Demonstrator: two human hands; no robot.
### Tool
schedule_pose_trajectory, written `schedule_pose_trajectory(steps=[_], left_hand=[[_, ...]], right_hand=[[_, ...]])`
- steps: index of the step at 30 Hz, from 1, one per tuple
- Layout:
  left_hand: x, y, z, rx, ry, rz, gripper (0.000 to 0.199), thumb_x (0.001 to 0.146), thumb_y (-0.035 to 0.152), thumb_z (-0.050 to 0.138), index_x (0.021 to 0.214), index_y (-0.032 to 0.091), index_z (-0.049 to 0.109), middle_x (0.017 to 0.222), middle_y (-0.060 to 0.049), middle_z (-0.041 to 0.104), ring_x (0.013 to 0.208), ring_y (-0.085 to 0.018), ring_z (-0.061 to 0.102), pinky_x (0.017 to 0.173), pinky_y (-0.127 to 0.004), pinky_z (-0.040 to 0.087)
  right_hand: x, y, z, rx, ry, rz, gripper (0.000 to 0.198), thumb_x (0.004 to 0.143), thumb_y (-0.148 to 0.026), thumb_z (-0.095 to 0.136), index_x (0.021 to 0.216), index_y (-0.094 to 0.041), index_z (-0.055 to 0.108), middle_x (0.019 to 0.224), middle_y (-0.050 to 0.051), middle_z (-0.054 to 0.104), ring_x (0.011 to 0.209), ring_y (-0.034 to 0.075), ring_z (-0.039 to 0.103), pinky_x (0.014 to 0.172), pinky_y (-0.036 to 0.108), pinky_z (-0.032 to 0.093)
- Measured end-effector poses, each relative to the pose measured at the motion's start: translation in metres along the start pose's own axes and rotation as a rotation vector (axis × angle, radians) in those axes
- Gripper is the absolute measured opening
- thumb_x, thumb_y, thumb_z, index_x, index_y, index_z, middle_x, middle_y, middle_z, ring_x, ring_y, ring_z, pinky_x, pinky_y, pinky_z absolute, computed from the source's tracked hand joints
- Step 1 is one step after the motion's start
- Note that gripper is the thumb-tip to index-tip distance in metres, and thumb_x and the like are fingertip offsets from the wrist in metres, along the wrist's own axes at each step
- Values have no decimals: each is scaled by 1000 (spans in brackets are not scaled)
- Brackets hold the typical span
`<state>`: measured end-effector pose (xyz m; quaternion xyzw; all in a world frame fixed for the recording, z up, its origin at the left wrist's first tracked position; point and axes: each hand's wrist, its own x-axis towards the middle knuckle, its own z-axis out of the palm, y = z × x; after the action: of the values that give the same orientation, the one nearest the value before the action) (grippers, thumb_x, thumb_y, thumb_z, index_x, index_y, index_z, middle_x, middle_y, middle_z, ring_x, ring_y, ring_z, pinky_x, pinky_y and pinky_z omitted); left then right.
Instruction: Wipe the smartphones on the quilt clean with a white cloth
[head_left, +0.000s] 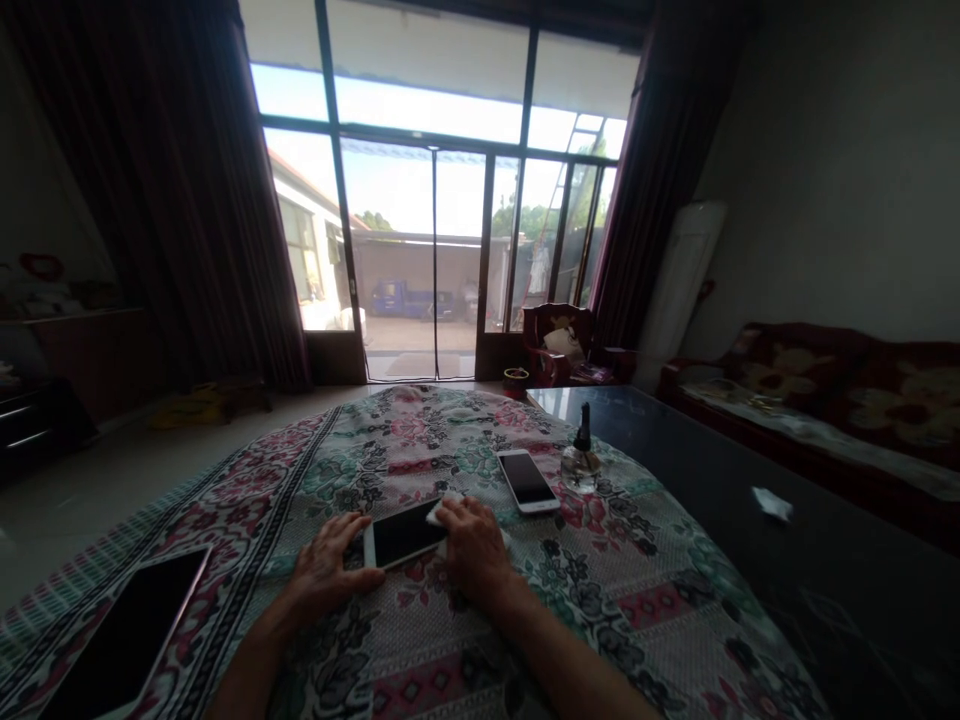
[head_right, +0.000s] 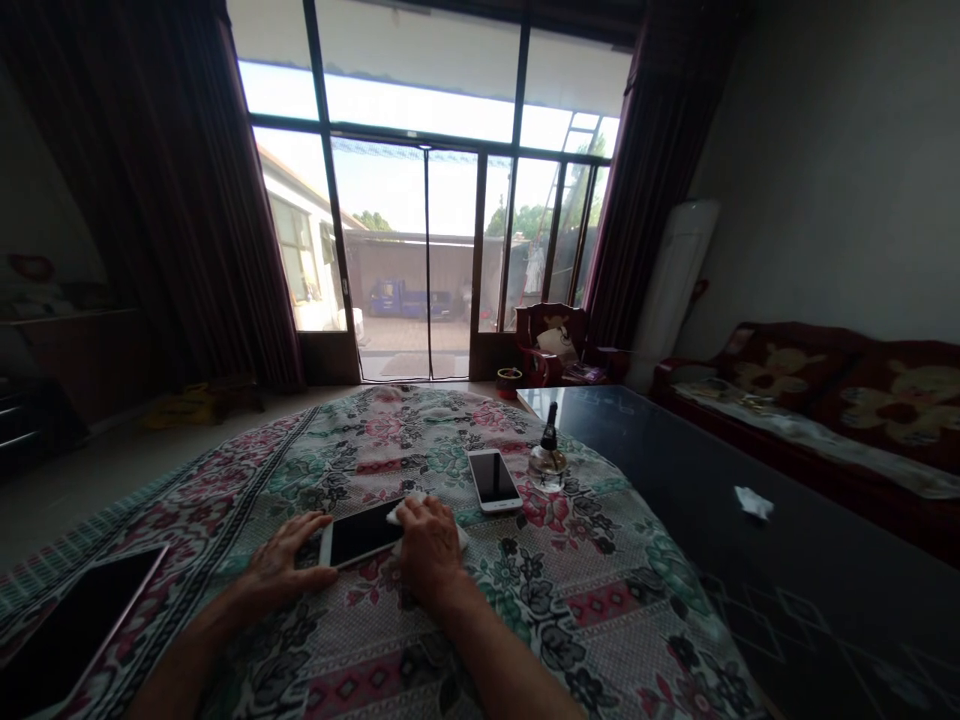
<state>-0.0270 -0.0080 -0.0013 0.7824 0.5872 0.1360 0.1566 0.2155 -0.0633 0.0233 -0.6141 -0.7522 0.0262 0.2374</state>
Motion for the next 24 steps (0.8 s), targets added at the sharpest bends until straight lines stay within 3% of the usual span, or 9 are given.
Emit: schedule_pose_trajectory(steps=[4, 13, 15, 18, 24], left_hand=[[-1, 3, -1, 15, -6, -18, 76, 70, 47, 65, 140, 20, 48, 152, -11, 40, 143, -34, 26, 114, -51, 25], [8, -12, 10, 117, 21, 13, 75, 70, 49, 61, 138, 19, 51, 149, -10, 43, 141, -32, 32, 111, -47, 32], [12, -19, 15, 123, 43, 42, 75, 71, 51, 58, 138, 18, 51, 149, -10, 44, 141, -31, 33, 111, -45, 33], [16, -28, 21, 137, 64, 51, 76, 70, 54, 56, 138, 18, 52, 149, -10, 44, 141, -32, 33, 111, -47, 33], [19, -36, 26, 122, 76, 55, 77, 69, 57, 56, 136, 21, 54, 148, -10, 46, 139, -33, 35, 108, -47, 36]], right_hand=[[-3, 8, 0, -10, 20, 46, 43, 88, -15, 42, 127, -21, 59, 140, 4, 53, 128, 25, 40, 106, 37, 26], [-21, -36, 6, 7, -21, -274, 45, 93, -33, 44, 137, -21, 44, 142, 8, 48, 129, 29, 38, 107, 47, 30], [-20, -41, 8, 0, -26, -310, 36, 93, -34, 44, 126, -22, 51, 139, 7, 50, 127, 29, 40, 105, 48, 32], [-16, -39, 10, 3, -12, -294, 26, 93, -33, 43, 112, -22, 57, 131, 5, 56, 121, 26, 45, 103, 46, 36], [-6, -17, 15, 46, 52, -106, 29, 95, -29, 40, 118, -21, 56, 136, 6, 55, 127, 27, 43, 106, 45, 33]])
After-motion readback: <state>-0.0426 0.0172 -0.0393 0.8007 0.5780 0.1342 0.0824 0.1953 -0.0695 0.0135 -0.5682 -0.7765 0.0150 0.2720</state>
